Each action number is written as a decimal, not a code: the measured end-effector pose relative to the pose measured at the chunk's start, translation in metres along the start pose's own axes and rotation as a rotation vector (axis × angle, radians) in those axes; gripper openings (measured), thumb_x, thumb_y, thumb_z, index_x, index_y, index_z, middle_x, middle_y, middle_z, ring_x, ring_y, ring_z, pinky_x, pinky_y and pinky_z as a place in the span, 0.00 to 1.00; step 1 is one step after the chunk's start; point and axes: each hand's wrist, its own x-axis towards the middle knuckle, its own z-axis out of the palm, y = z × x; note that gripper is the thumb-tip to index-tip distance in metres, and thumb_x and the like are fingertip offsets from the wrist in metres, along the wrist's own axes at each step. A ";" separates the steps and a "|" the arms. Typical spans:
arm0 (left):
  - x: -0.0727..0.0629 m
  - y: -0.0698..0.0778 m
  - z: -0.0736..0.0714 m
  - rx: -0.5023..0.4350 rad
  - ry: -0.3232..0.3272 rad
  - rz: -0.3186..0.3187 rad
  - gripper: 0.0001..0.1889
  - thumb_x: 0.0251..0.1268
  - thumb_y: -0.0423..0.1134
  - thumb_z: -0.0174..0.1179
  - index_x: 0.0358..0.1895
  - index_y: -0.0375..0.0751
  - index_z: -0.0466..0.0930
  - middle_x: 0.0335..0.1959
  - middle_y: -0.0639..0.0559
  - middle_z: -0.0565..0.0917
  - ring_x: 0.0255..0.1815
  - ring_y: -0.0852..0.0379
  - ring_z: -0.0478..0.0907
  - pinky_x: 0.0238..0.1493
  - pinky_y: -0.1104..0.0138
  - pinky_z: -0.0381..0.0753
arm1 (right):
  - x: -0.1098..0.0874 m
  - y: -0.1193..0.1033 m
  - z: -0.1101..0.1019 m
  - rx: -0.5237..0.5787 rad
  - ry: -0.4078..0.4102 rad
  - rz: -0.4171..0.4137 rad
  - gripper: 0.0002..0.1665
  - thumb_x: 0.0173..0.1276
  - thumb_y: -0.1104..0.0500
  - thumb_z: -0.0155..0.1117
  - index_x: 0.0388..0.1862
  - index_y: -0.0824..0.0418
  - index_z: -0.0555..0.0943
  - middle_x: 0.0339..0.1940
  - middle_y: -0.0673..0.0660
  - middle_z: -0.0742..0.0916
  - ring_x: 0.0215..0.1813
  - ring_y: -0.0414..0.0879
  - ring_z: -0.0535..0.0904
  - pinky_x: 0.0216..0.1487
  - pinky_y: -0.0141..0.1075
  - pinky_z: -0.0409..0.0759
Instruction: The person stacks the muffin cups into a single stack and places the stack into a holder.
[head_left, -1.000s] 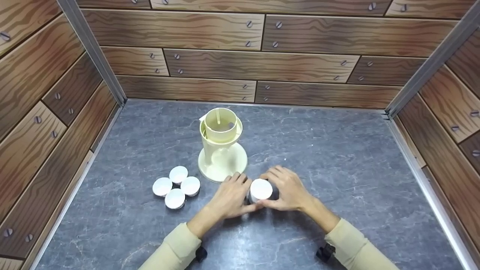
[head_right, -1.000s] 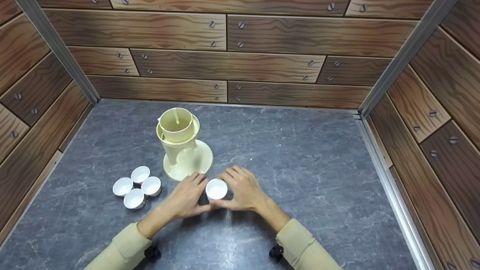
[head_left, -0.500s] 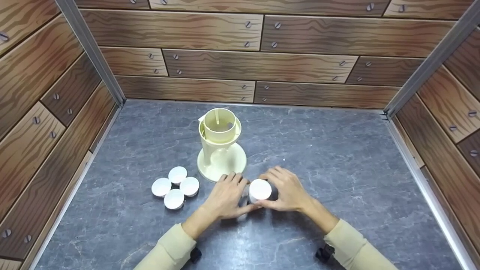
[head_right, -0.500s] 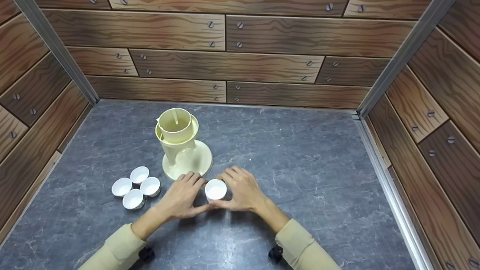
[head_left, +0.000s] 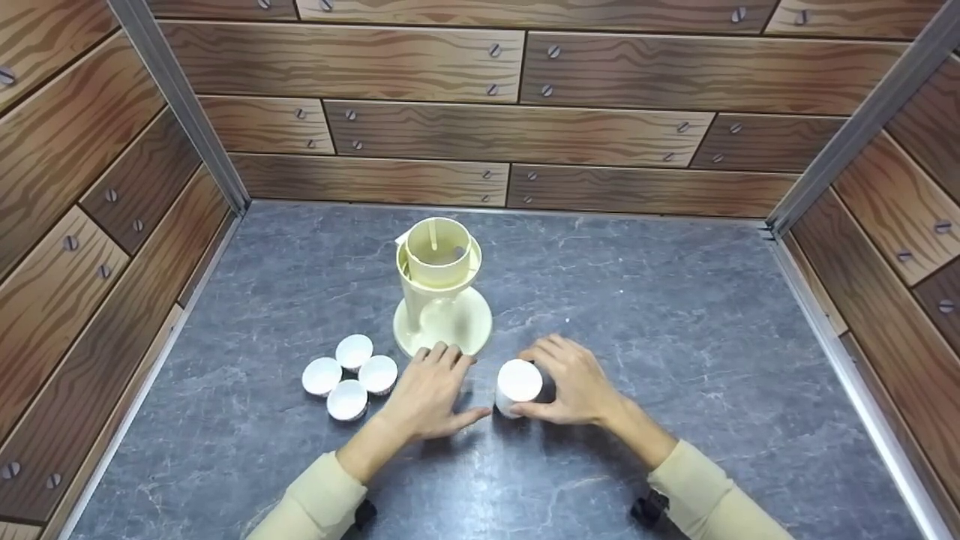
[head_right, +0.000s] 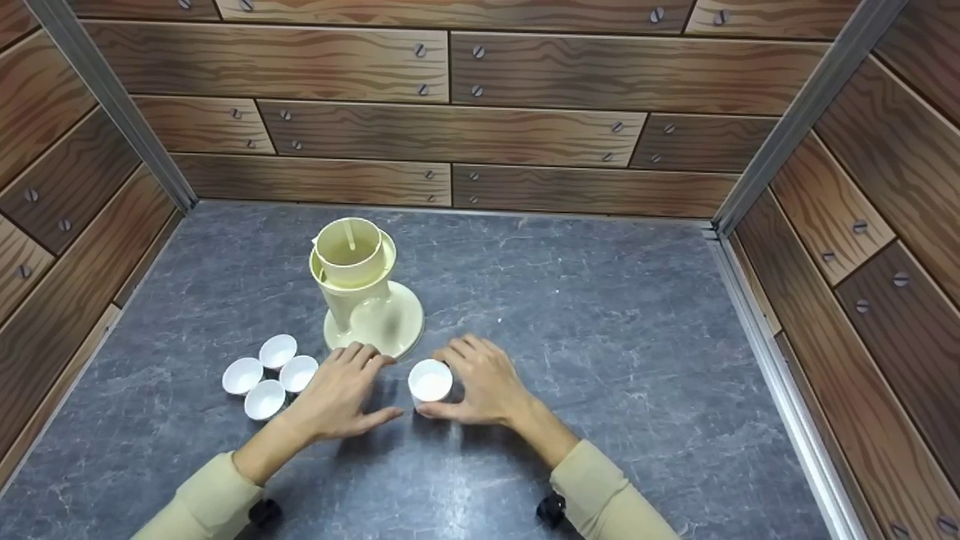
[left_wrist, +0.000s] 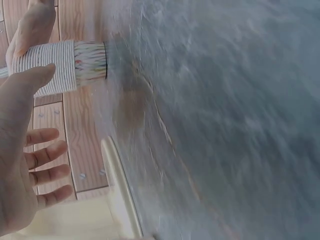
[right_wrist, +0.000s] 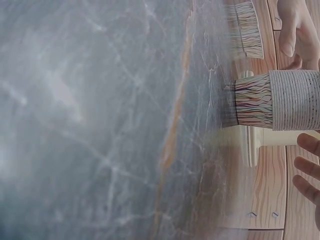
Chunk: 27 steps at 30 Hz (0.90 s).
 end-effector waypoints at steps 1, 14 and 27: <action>-0.001 -0.001 -0.001 0.002 -0.004 -0.004 0.39 0.59 0.77 0.61 0.58 0.46 0.78 0.46 0.50 0.82 0.49 0.49 0.78 0.51 0.56 0.80 | 0.000 0.000 0.000 -0.002 -0.002 0.001 0.42 0.59 0.20 0.67 0.50 0.53 0.85 0.45 0.50 0.89 0.47 0.44 0.83 0.49 0.41 0.85; -0.020 -0.025 -0.012 0.021 -0.002 -0.031 0.39 0.57 0.76 0.64 0.53 0.44 0.77 0.43 0.47 0.79 0.45 0.47 0.76 0.45 0.55 0.76 | -0.001 -0.001 0.000 0.005 -0.029 0.024 0.42 0.58 0.19 0.67 0.51 0.52 0.85 0.45 0.49 0.89 0.49 0.44 0.83 0.51 0.41 0.84; -0.042 -0.053 -0.021 0.028 -0.014 -0.060 0.41 0.56 0.76 0.65 0.56 0.42 0.77 0.44 0.46 0.79 0.46 0.46 0.76 0.48 0.53 0.77 | -0.003 0.000 0.002 0.016 -0.017 0.022 0.41 0.57 0.20 0.69 0.50 0.53 0.85 0.45 0.50 0.89 0.49 0.44 0.83 0.51 0.42 0.85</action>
